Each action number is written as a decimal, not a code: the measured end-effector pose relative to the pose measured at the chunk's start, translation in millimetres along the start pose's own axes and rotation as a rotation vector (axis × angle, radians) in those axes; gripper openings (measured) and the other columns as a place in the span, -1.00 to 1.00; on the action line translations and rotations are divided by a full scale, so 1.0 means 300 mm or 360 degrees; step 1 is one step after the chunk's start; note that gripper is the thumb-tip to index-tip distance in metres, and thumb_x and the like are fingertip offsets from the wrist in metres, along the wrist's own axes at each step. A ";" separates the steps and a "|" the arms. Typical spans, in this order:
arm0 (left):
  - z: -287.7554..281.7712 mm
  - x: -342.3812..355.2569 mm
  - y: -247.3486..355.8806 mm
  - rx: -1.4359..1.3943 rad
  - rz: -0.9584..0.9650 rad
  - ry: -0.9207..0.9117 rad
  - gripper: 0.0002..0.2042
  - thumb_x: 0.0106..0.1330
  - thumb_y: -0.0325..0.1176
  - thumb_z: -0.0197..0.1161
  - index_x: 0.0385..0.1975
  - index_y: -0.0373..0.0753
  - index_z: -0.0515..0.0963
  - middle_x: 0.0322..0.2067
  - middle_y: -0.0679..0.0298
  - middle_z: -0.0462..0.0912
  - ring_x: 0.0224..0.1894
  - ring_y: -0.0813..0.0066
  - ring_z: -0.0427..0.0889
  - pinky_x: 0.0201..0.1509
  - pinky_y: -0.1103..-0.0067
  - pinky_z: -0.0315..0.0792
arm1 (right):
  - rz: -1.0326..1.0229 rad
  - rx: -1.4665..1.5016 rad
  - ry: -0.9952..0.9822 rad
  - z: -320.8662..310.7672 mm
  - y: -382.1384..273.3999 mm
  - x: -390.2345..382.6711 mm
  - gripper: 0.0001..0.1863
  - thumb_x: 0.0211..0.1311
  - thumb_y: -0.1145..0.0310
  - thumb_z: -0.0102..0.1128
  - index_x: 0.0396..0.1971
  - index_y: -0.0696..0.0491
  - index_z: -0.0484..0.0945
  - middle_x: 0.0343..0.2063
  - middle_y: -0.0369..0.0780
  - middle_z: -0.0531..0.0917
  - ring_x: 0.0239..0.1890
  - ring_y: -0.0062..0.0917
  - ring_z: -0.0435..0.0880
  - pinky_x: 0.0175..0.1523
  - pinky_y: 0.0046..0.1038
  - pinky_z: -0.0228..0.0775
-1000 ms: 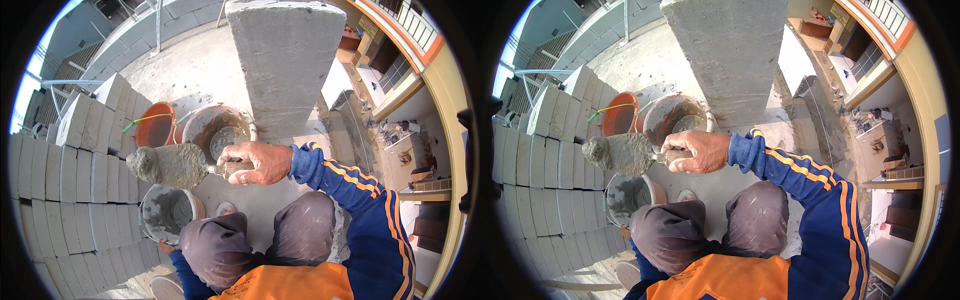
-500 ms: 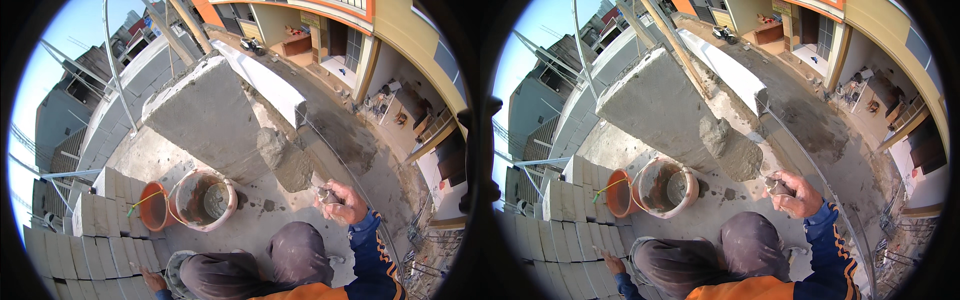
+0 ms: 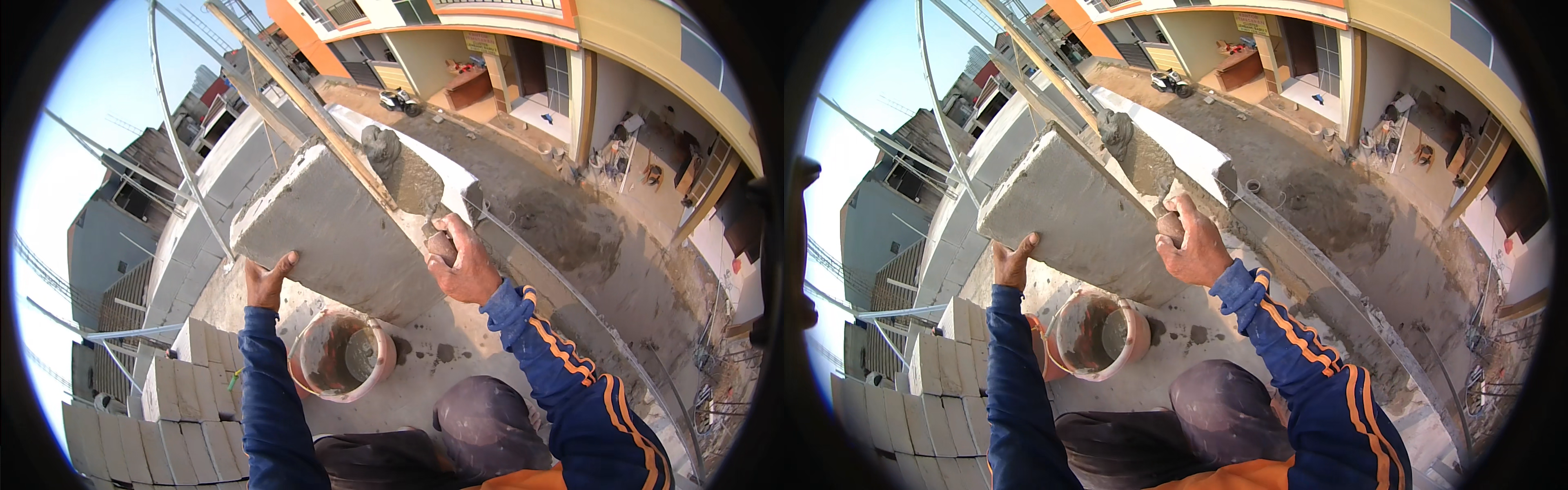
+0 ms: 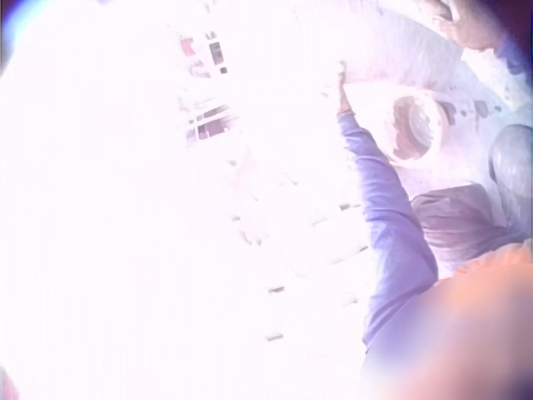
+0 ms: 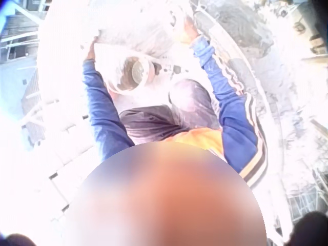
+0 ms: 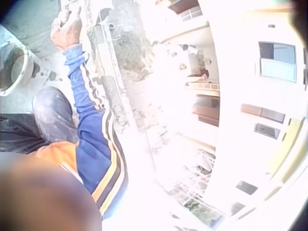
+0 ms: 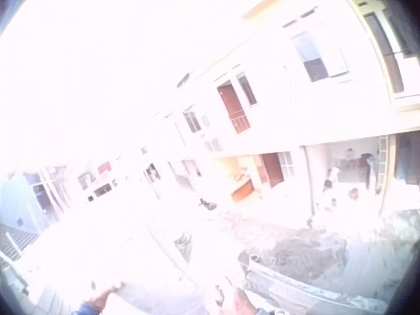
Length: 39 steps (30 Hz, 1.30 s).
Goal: The person scoops mortar from a bucket with a trowel, spreads it on the rooftop surface, and places concrete blocks to build a wall. They repeatedly apply mortar and adjust the blocks to align them.
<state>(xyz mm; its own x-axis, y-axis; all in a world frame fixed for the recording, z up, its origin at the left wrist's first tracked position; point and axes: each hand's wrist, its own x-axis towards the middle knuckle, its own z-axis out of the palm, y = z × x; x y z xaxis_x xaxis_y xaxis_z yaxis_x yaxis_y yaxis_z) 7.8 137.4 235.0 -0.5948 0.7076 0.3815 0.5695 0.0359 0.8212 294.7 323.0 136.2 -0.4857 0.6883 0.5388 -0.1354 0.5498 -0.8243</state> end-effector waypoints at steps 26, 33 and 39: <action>-0.055 -0.023 -0.116 -0.0122 -0.0070 0.0122 -0.18 0.04 -0.19 0.59 0.22 -0.39 0.25 0.08 0.09 0.46 0.11 0.29 0.45 0.23 0.41 0.33 | 0.0399 -0.0086 -0.0172 0.032 0.061 -0.392 -0.53 0.00 0.51 0.28 -0.07 0.17 0.32 -0.27 0.06 0.57 -0.21 0.03 0.62 -0.19 -0.17 0.49; -0.048 -0.017 -0.101 -0.0088 -0.0087 0.0116 -0.19 0.03 -0.17 0.60 0.19 -0.39 0.27 0.05 0.08 0.47 0.09 0.27 0.46 0.20 0.41 0.34 | 0.0465 0.0090 -0.0151 0.046 -0.056 -0.231 -0.51 0.03 0.45 0.27 -0.03 0.19 0.31 -0.19 0.11 0.57 -0.16 0.05 0.61 -0.11 -0.08 0.46; -0.055 -0.014 -0.096 -0.0006 -0.0162 0.0049 -0.29 0.12 -0.32 0.54 0.18 -0.29 0.22 0.12 0.11 0.38 0.12 0.33 0.45 0.24 0.46 0.38 | 0.0200 0.0129 -0.0149 -0.012 -0.235 -0.181 -0.52 0.03 0.43 0.29 -0.06 0.20 0.30 -0.23 0.13 0.55 -0.17 0.09 0.61 -0.10 -0.10 0.47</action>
<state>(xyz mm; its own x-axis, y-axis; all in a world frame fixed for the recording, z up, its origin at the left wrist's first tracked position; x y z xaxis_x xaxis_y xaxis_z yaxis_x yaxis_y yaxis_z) -15.5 121.8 216.8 -0.6666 0.6785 0.3085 0.5028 0.1038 0.8581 333.9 248.6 165.6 -0.5810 0.7001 0.4150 -0.1358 0.4194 -0.8976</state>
